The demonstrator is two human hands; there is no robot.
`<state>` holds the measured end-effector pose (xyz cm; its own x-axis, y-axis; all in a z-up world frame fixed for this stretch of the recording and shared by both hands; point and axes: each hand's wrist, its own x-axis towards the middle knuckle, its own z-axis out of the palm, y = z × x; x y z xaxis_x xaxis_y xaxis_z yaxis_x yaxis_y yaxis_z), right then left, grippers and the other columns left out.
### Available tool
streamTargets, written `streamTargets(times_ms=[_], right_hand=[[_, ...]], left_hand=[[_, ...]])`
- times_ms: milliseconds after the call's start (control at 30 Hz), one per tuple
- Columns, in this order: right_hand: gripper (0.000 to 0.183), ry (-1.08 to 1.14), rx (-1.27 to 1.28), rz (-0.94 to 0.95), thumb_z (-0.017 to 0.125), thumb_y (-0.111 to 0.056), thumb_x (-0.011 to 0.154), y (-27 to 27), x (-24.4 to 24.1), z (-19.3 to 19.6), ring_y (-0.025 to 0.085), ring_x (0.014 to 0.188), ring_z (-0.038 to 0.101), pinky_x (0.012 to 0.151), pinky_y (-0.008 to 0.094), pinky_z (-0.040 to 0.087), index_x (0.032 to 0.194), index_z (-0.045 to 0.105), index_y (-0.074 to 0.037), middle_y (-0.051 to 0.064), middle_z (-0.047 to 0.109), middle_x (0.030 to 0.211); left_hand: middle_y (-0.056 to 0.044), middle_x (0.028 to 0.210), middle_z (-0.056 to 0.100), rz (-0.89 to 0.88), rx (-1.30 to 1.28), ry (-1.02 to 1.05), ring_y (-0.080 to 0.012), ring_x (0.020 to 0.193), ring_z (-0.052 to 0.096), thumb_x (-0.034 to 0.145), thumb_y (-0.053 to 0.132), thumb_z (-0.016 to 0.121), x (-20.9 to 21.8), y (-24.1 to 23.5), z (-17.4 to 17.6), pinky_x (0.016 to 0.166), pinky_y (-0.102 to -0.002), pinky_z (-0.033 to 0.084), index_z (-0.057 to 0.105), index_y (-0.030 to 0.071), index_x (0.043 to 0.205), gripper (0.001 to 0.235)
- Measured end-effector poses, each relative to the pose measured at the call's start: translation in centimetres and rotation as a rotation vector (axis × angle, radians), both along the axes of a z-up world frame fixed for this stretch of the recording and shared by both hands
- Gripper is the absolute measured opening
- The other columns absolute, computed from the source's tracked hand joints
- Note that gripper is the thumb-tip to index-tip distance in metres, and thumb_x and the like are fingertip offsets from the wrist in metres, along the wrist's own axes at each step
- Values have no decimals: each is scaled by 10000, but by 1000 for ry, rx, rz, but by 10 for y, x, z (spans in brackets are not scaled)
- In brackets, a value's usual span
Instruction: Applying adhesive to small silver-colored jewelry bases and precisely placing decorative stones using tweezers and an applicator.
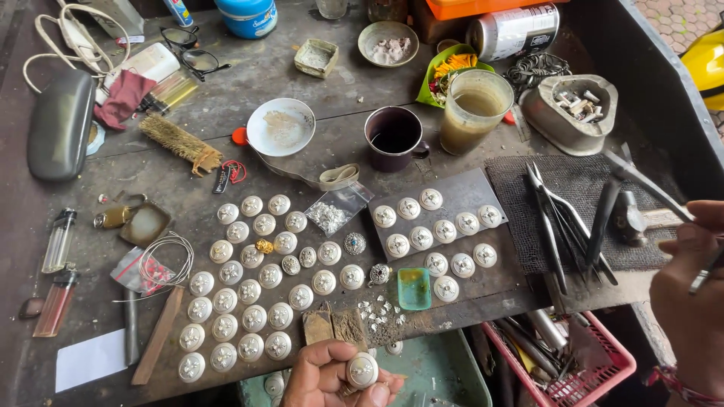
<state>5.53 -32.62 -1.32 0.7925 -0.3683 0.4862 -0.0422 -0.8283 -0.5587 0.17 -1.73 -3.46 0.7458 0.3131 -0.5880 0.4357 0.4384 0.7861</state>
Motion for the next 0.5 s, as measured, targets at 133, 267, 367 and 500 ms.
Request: streamTargets(times_ms=[133, 267, 367, 500], right_hand=[[90, 68, 294, 60, 286, -9, 1171, 13, 3, 15, 286, 803, 576, 782, 352, 468, 1177, 355, 49, 211, 533, 863], [38, -75, 684, 302, 360, -96, 1050, 35, -3, 25, 79, 833, 470, 791, 173, 441, 1085, 359, -110, 15, 385, 987], [136, -97, 900, 305, 417, -11, 925, 68, -5, 47, 104, 847, 506, 830, 210, 483, 1060, 417, -23, 78, 445, 1046], [119, -194, 1448, 533, 504, 1, 826, 90, 1, 52, 159, 613, 422, 609, 274, 362, 936, 527, 42, 112, 516, 763]], left_hand=[[-316, 542, 717, 1, -4, -25, -406, 502, 759, 556, -185, 662, -1, -1, -1, 566, -412, 632, 544, -24, 852, 356], [-295, 541, 721, -10, 16, -49, -405, 493, 764, 558, -160, 682, -4, 2, -11, 537, -399, 618, 544, -13, 856, 359], [-329, 567, 724, -49, -45, -106, -441, 520, 766, 535, -144, 715, -7, 10, -28, 555, -435, 626, 538, -21, 871, 400], [-418, 585, 684, -14, -103, 14, -539, 537, 723, 518, -268, 701, -2, 12, -20, 578, -458, 560, 503, -68, 886, 463]])
